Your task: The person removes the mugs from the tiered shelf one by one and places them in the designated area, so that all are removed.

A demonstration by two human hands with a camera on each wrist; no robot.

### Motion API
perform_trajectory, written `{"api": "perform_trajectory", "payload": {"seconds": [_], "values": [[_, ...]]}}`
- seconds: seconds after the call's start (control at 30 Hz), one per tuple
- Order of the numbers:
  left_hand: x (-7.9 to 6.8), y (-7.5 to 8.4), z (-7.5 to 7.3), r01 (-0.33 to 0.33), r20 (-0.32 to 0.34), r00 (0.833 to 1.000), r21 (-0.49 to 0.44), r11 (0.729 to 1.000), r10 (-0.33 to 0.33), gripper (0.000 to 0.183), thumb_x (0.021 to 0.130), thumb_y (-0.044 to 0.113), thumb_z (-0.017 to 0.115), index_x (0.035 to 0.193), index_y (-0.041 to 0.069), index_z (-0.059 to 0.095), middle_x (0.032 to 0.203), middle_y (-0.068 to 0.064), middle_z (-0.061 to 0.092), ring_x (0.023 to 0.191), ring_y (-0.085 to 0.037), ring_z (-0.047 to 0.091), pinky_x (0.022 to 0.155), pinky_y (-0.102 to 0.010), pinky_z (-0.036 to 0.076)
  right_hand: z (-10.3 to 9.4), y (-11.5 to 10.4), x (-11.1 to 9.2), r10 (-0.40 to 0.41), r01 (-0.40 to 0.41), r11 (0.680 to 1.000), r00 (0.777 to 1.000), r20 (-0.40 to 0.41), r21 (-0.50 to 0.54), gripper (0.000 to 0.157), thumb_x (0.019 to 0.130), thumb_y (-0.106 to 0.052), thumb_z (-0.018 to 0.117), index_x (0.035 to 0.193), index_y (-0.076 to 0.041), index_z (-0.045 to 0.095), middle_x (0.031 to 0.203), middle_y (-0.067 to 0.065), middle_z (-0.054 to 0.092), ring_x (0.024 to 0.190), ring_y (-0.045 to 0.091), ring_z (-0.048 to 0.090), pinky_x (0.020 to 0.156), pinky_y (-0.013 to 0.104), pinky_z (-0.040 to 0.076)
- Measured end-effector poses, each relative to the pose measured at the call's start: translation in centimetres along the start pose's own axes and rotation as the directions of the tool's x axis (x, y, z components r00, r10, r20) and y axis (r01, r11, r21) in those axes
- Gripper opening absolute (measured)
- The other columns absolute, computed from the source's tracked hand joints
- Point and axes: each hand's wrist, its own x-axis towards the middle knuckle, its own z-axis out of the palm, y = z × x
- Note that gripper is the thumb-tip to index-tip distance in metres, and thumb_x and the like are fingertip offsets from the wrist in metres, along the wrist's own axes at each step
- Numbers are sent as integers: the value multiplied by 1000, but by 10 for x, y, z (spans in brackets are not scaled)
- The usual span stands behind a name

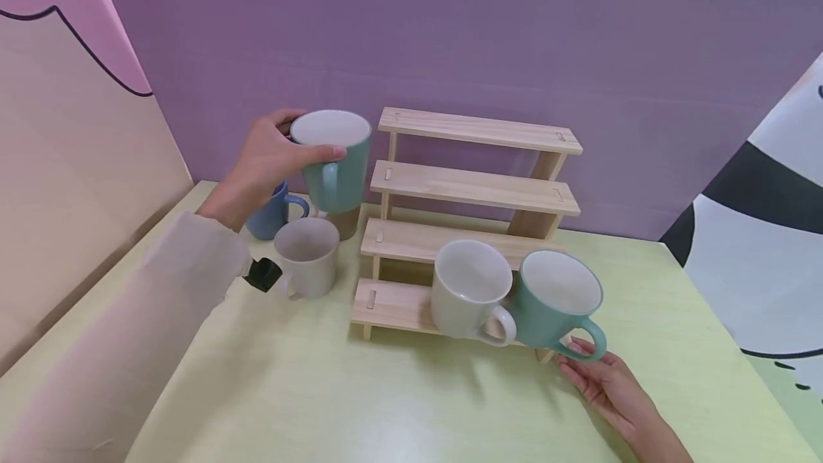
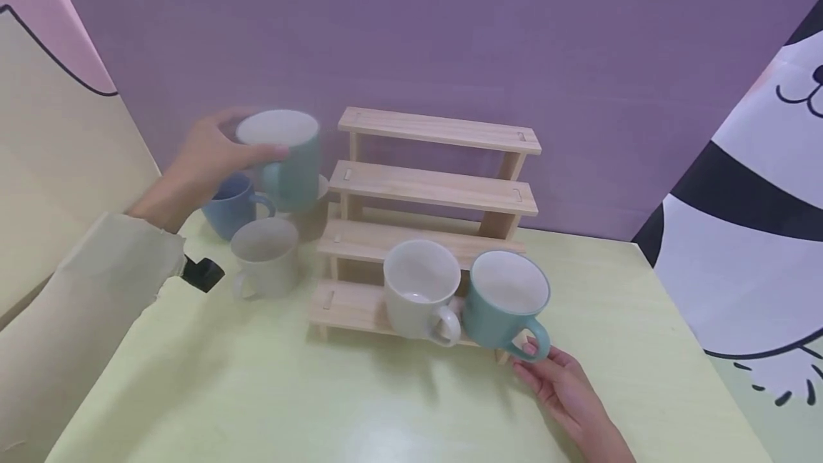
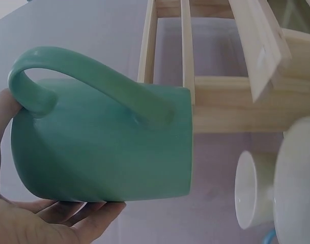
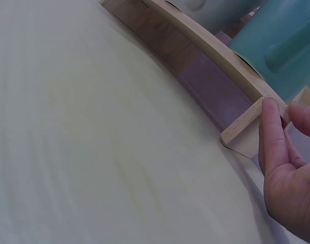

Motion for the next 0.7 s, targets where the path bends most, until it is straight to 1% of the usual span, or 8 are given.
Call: {"api": "perform_trajectory", "payload": {"seconds": [0.13,0.27,0.5,0.7], "values": [[-4,-8,-11,17,-16,1000,33,999,-17,83,75,32,80,143,9,39,138,-11,49,119,-25,51,101,-41,45,0,1,1,-7,7,1000,1000,-10,-5,35,100,6,34,111,-3,66,111,14,69,104,21,67,93,29,51],[-9,-17,-23,27,-39,999,50,998,-25,83,75,35,80,143,9,39,137,-12,50,117,-24,50,100,-40,43,1,2,2,-13,13,1000,1000,-17,-11,33,100,6,35,111,-3,66,110,14,69,103,21,67,93,29,51],[-15,-33,-40,31,-65,997,50,998,-27,80,77,31,79,143,7,39,132,-9,50,110,-18,51,95,-31,44,2,3,2,-17,17,1000,1000,-8,-10,32,100,5,36,111,-2,65,111,14,69,104,21,67,93,29,51],[-18,-45,-52,36,-76,997,55,998,-31,79,78,30,78,143,7,39,122,0,51,102,-10,51,88,-23,45,1,4,2,-16,16,1000,1000,0,-2,34,100,5,34,112,-2,65,112,14,68,104,22,66,93,29,51]]}}
